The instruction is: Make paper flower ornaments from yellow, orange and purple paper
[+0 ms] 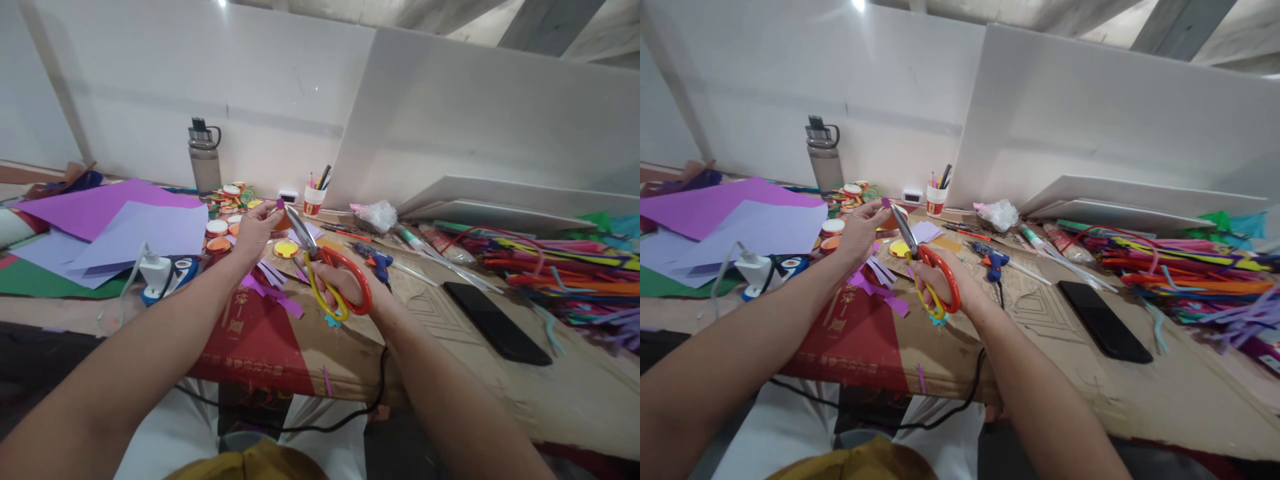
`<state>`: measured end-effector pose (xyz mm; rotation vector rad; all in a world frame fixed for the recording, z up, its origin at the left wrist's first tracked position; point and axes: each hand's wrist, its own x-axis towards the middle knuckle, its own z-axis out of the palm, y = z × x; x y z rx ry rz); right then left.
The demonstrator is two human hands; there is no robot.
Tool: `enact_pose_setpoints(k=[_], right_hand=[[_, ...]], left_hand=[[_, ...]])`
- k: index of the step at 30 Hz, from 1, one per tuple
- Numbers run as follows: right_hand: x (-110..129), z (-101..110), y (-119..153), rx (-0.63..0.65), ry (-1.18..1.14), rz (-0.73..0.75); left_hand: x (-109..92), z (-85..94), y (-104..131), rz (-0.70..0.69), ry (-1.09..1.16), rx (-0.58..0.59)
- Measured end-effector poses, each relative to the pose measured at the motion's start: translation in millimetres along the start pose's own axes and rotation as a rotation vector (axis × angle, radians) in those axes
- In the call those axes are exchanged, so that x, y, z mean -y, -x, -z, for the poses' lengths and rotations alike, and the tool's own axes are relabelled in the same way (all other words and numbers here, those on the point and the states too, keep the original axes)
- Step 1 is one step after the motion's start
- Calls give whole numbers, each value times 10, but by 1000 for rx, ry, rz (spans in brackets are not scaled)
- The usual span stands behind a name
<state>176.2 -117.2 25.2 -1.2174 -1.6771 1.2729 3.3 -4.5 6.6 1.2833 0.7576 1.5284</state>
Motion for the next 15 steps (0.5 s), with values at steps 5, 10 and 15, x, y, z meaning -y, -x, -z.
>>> enact_pose_setpoints(k=[5,10,15], right_hand=[[-3,10,0,15,11,-11],[-6,11,14,6,34,-5],[-22,27,12,-9,86,33]], left_hand=[[-10,-1,5,2,1,9],[-37,-10,5,15,-3,-3],[-59,-3,5,3,-17,17]])
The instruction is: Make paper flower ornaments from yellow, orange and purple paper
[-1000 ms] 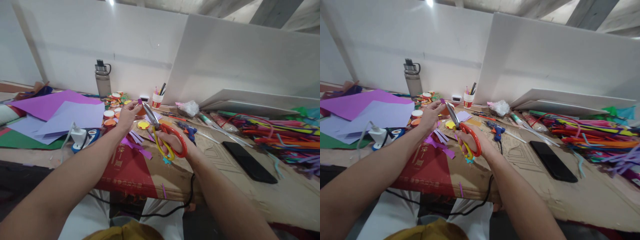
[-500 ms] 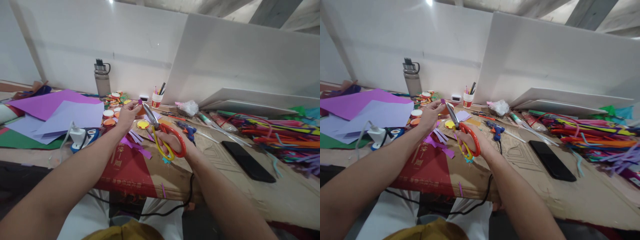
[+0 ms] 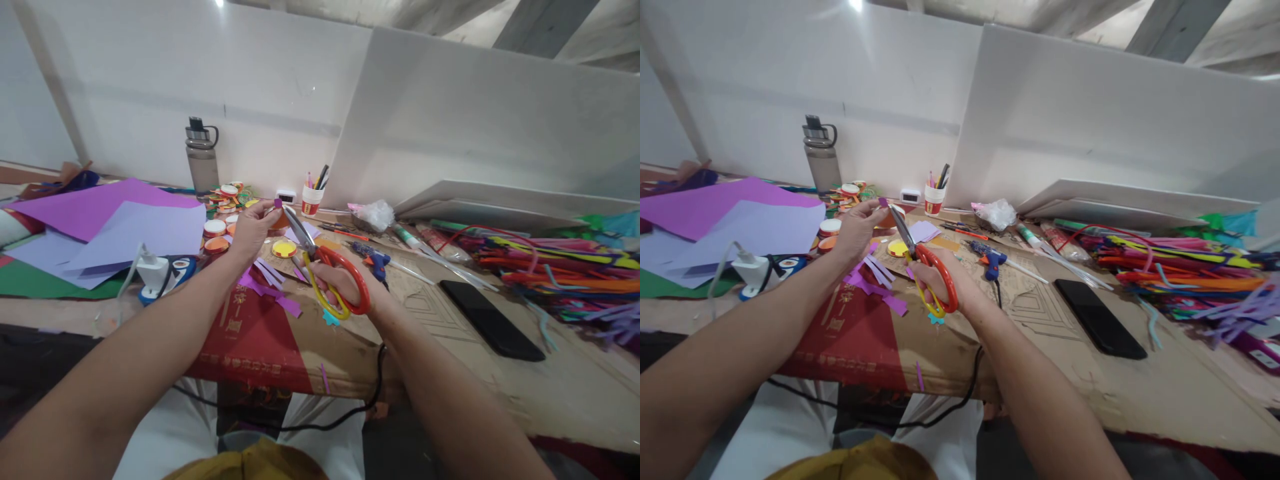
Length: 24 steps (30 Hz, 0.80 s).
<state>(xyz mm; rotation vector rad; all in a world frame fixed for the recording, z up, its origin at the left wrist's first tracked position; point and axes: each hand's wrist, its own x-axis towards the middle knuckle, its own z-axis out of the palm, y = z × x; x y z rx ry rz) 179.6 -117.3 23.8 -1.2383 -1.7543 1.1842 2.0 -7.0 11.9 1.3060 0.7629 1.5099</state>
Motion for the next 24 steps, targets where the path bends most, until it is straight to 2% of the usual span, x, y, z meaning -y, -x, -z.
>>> enact_pose_setpoints(k=[7,11,14,18,21,24], right_hand=[[20,17,0,19,104,30],[44,-9,-2,6,181,45],[1,22,-45,-92,260,99],[-103,140,-131,-341,557,206],[-176,216,-182,-453,668,121],[-253,244,-220,-477,796,-29]], left_hand=[[18,34,-25,-8,-3,-1],[17,76,-57,81,30,-43],[21,119,-94,200,33,-54],[31,162,-142,239,15,-34],[20,153,-136,243,7,39],[-20,104,-81,241,15,110]])
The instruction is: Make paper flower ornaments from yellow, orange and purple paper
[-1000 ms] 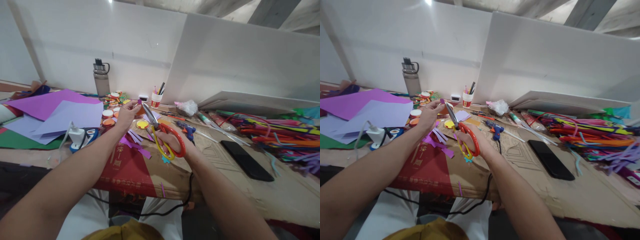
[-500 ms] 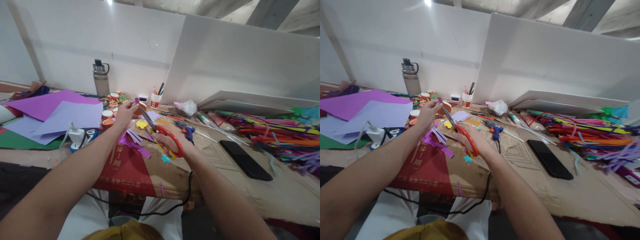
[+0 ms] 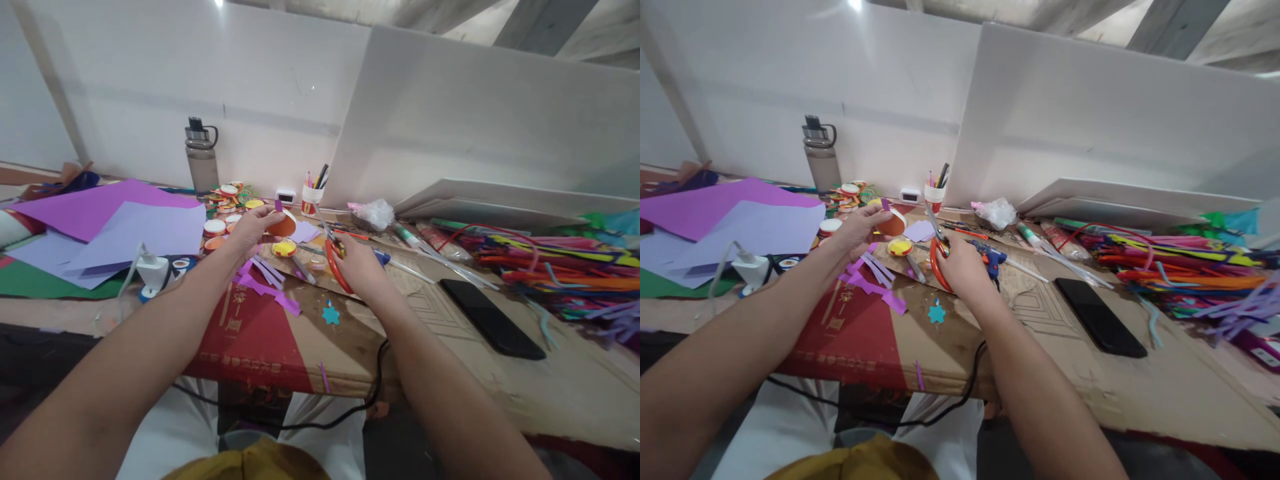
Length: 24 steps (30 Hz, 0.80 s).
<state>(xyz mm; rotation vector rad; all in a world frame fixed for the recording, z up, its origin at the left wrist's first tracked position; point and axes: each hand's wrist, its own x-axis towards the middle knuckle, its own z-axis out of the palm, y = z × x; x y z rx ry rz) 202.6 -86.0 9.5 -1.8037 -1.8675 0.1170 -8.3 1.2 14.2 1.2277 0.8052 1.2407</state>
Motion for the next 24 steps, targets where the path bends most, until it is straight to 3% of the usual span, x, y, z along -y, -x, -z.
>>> enact_pose_setpoints(k=[6,11,14,17,20,24], right_hand=[[-68,-121,-37,153,264,-121],[-97,-135,-50,265,368,-85],[-94,-122,-47,70,322,44],[-50,-115,-45,-177,-31,186],[19,-122,-33,-211,-277,277],[74,-143,-14,-189,-230,299]], left_hand=[[-51,-96,108,-8,-20,60],[-27,-125,136,-43,-174,116],[-5,-173,169,-105,-327,130],[26,-243,209,-150,-439,120],[61,-316,253,-134,-491,148],[87,-378,306,-130,-542,164]])
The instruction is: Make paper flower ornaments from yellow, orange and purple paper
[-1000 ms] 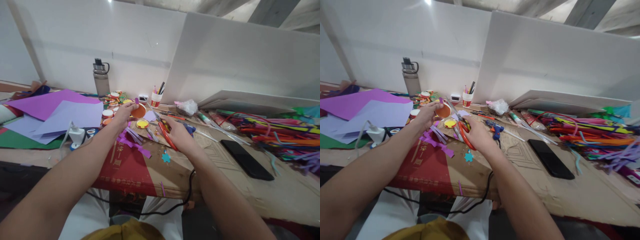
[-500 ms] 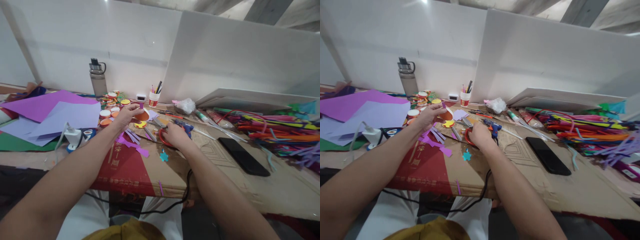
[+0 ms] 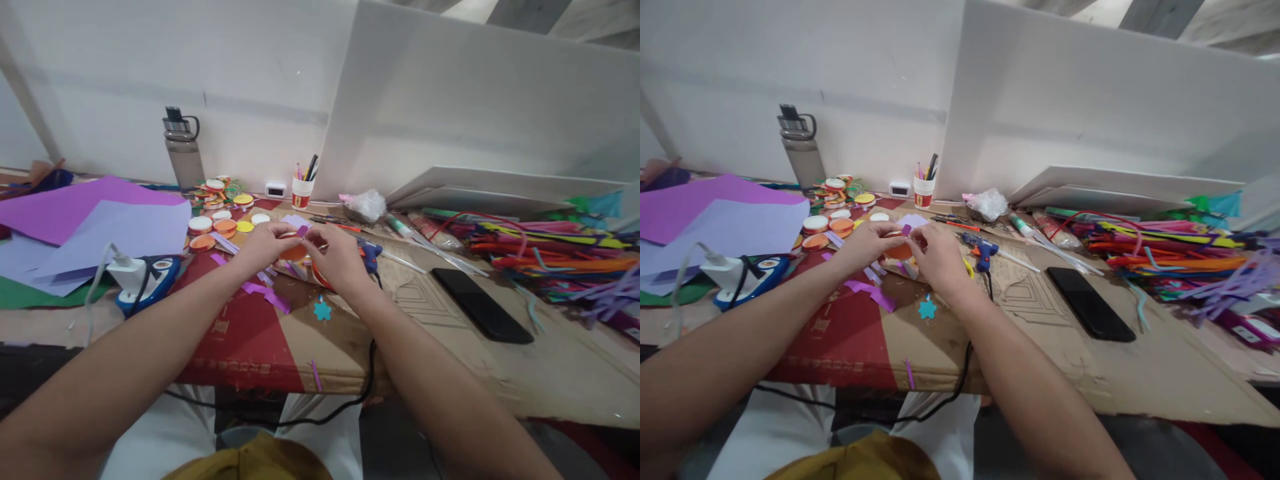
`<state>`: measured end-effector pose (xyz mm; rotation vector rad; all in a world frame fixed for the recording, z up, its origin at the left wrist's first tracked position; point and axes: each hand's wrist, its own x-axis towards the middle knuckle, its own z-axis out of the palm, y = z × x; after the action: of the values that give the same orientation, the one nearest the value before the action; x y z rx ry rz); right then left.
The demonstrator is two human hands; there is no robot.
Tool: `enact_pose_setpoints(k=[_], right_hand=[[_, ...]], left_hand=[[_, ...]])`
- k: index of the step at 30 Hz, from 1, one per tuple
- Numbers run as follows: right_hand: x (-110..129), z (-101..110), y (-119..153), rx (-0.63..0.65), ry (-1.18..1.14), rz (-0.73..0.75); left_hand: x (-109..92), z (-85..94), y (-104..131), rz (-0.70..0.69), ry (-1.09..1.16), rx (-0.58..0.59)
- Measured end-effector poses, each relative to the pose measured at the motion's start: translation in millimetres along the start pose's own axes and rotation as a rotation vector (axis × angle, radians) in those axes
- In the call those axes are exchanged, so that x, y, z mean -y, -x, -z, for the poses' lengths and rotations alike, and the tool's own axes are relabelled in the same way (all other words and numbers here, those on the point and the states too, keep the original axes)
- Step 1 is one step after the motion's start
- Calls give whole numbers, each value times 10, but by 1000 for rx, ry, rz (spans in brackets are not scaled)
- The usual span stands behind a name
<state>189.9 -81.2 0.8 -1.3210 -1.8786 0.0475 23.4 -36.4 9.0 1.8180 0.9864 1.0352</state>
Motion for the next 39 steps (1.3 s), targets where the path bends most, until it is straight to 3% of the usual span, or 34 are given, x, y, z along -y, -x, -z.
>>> enact_pose_setpoints(k=[6,14,23,30,39], right_hand=[[25,-1,25,-58,-21,3],[15,-4,28,-129,-95,-89],[-133,-50,-13,95,-477,-317],[-48,-50,-32,91,-255,-286],[-33,-94,-21,81,-167,-291]], left_hand=[[30,-26,21,-24,-1,3],[54,-33,3,-101,-133,106],[55,1,-14,85,19,257],[53,-14,-8,141,87,281],[74,-3,-29,161,95,310]])
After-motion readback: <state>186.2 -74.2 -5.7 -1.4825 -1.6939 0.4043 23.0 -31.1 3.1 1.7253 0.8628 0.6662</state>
